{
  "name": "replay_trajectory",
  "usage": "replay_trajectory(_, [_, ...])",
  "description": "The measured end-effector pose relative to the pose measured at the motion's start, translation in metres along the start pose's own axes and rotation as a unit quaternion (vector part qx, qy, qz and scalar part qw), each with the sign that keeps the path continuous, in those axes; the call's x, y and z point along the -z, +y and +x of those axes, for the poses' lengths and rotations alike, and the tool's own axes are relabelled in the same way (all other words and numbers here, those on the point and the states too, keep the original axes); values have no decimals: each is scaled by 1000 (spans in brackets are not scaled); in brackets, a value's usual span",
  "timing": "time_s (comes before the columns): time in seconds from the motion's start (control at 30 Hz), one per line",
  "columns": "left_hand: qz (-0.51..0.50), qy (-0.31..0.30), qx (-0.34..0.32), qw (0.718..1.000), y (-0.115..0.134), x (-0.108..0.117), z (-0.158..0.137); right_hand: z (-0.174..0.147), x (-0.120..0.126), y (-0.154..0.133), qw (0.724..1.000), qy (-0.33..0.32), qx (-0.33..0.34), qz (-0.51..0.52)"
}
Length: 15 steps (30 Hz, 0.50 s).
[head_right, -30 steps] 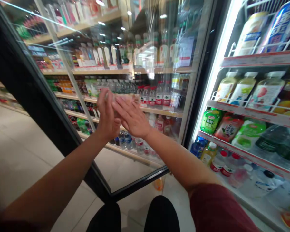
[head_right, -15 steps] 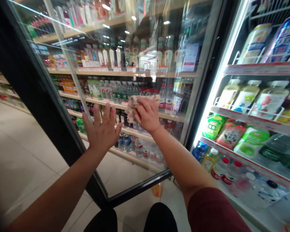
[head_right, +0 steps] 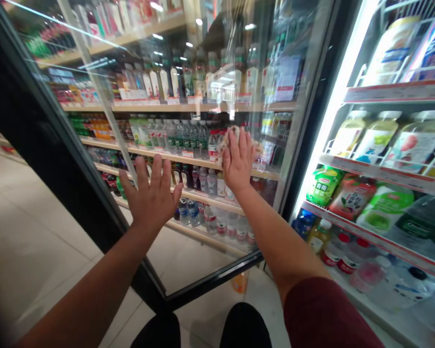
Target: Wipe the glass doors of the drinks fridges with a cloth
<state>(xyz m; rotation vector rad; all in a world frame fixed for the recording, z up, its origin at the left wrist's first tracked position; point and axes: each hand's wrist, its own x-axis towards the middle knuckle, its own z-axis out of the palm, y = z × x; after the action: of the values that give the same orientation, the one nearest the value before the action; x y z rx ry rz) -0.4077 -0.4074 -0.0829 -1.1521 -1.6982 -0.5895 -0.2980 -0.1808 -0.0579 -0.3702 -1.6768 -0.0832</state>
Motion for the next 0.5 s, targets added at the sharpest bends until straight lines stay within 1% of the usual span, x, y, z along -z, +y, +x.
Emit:
replay_trajectory(0.07, [-6,3,1,1000,0,0,0,-24,-2,4,1000,-3,-14,-8])
replay_trajectory(0.1, [-12,0,3,1000,0,0,0,-28,-2,6,1000,-8,-17,-10])
replay_trajectory(0.13, [-16,-2,6,1000,0,1,1,-26,-2,9,1000,-15,-18,-12])
replay_trajectory(0.2, [-19,-3,8,1000,0,2,1,-2,1,17,999,-19,-24,-13])
replay_trajectory(0.3, [-19,0,7,1000,0,2,1,48,5,32,999,3,-51,-12])
replay_trajectory(0.33, [-20,2,6,1000,1,2,1,56,5,36,998,11,-55,-10])
replay_trajectory(0.37, [-20,3,5,1000,1,2,1,56,5,40,998,21,-57,-9])
replay_trajectory(0.43, [-15,8,0,1000,1,2,1,37,4,45,997,37,-64,-8])
replay_trajectory(0.5, [-11,11,-3,1000,2,2,1,5,1,48,995,49,-81,-13])
